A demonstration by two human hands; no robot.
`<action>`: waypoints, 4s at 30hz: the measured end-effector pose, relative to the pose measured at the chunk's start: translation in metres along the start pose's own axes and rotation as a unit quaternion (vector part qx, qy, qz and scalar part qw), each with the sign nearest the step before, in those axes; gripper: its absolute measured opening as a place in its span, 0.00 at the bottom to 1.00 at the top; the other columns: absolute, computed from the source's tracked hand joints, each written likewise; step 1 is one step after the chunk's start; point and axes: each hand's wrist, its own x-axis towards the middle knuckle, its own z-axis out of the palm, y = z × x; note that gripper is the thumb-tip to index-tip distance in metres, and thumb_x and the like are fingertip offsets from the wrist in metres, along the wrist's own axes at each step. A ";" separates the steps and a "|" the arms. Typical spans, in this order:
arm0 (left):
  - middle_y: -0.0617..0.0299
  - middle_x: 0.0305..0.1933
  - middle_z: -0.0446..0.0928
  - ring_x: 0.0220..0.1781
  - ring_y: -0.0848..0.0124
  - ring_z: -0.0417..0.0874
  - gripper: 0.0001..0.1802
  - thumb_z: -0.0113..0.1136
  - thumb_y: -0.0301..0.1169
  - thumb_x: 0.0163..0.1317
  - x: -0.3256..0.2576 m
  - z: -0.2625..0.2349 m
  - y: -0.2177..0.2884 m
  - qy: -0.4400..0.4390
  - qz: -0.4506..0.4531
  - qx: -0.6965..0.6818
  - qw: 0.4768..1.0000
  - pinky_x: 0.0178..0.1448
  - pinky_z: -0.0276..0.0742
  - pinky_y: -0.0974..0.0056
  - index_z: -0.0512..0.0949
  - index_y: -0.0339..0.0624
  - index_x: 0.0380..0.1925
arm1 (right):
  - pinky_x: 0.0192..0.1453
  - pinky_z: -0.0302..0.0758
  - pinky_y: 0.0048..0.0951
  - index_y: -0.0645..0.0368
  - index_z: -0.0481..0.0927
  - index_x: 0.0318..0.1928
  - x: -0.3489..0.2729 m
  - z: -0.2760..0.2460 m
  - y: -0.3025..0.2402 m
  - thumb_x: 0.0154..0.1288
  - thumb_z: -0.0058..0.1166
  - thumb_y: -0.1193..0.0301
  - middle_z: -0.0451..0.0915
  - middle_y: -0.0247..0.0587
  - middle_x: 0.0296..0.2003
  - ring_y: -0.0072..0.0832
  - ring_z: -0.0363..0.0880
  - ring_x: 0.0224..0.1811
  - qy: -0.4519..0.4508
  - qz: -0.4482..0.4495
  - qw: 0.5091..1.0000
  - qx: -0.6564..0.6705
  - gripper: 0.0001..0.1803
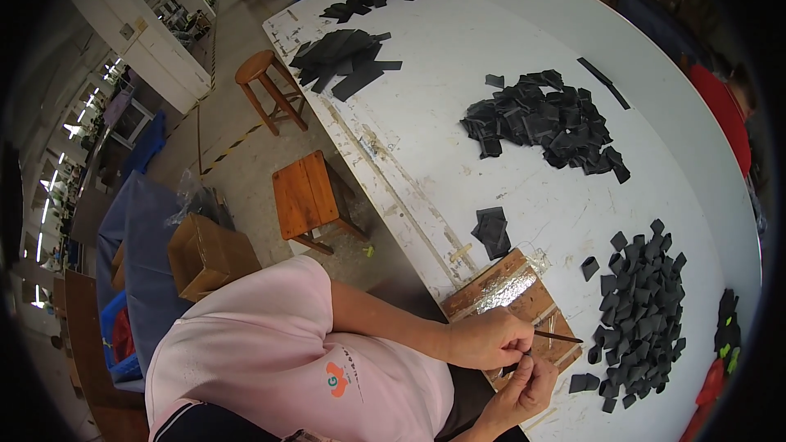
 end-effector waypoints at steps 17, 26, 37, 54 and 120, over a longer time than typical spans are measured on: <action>0.60 0.22 0.71 0.15 0.77 0.69 0.07 0.48 0.19 0.46 0.006 0.016 -0.011 0.003 -0.031 -0.189 0.981 0.18 0.65 0.73 0.67 0.34 0.28 | 0.16 0.54 0.11 0.64 0.68 0.32 0.001 -0.007 0.020 0.56 0.49 0.75 0.63 0.27 0.21 0.10 0.56 0.18 -0.016 0.262 0.815 0.517 0.06; 0.65 0.17 0.68 0.10 0.85 0.61 0.06 0.47 0.16 0.49 0.010 -0.007 -0.019 0.022 -0.269 -0.444 0.854 0.11 0.52 0.78 0.70 0.37 0.27 | 0.17 0.52 0.13 0.57 0.68 0.23 0.013 0.003 0.009 0.59 0.49 0.66 0.61 0.25 0.18 0.12 0.55 0.17 -0.092 0.293 0.824 0.475 0.11; 0.64 0.21 0.71 0.06 0.85 0.56 0.06 0.42 0.22 0.59 0.041 -0.021 0.002 -0.120 -0.290 -0.615 0.723 0.10 0.49 0.78 0.69 0.40 0.36 | 0.18 0.51 0.12 0.58 0.71 0.25 0.063 -0.014 0.015 0.59 0.50 0.61 0.64 0.23 0.18 0.10 0.55 0.17 -0.141 0.198 0.851 0.465 0.13; 0.61 0.25 0.71 0.15 0.85 0.60 0.13 0.46 0.21 0.57 0.045 -0.011 -0.004 -0.105 -0.063 -0.375 0.919 0.17 0.53 0.81 0.63 0.33 0.43 | 0.21 0.53 0.13 0.57 0.70 0.22 0.066 -0.010 0.023 0.61 0.47 0.63 0.63 0.23 0.18 0.12 0.55 0.19 -0.178 0.143 0.853 0.469 0.14; 0.52 0.32 0.69 0.35 0.55 0.71 0.05 0.54 0.27 0.50 0.049 -0.101 -0.153 0.214 -0.075 0.396 0.890 0.38 0.67 0.57 0.71 0.39 0.27 | 0.26 0.67 0.17 0.66 0.76 0.31 0.008 0.007 0.006 0.60 0.48 0.68 0.73 0.34 0.19 0.17 0.70 0.21 -0.097 0.218 0.956 0.173 0.12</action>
